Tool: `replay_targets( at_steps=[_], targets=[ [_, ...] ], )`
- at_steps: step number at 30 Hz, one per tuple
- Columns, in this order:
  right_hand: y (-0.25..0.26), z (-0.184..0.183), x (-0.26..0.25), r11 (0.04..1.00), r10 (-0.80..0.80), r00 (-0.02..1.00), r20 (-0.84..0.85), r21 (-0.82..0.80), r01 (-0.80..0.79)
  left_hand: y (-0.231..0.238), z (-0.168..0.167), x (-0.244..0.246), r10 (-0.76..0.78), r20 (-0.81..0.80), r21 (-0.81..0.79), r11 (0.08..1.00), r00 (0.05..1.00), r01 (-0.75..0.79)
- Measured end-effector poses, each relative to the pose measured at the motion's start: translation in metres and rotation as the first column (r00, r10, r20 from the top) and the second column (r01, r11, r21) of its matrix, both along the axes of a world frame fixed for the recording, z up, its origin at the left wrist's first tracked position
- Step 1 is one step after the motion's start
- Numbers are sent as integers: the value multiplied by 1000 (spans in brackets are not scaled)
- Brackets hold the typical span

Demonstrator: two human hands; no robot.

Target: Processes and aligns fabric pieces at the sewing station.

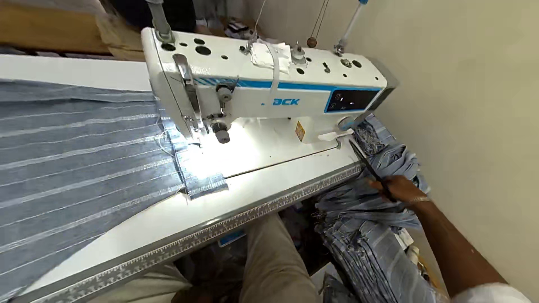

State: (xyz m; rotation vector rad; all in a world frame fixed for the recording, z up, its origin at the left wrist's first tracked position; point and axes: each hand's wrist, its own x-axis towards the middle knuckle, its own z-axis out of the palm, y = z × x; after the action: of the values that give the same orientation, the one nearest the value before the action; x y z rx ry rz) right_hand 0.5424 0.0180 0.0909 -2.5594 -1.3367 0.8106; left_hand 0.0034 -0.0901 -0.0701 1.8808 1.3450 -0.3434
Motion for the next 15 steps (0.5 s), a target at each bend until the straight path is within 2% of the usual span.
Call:
replay_targets(
  at_steps=[2,3,5,7,10,15],
  targets=[
    [33,-1,-2,979,164,973,162,-150,-140,-2,-17,-12,-45,-22,25,999,999,45],
    [46,0,-2,949,250,941,228,-249,-192,-7,-27,-19,-42,-14,96,994,999,43],
    [55,2,4,906,335,887,317,-365,-212,-13,-34,-24,-30,-2,131,991,1000,30],
    [44,-1,15,930,295,891,344,-317,-185,-13,-36,-23,-39,-7,127,991,999,40],
    [32,-3,6,973,180,941,285,-195,-127,-10,-32,-23,-31,-20,101,994,999,33],
    [59,16,-30,992,79,937,341,-117,-42,-10,-38,-23,-53,-48,94,994,997,58]
  ],
)
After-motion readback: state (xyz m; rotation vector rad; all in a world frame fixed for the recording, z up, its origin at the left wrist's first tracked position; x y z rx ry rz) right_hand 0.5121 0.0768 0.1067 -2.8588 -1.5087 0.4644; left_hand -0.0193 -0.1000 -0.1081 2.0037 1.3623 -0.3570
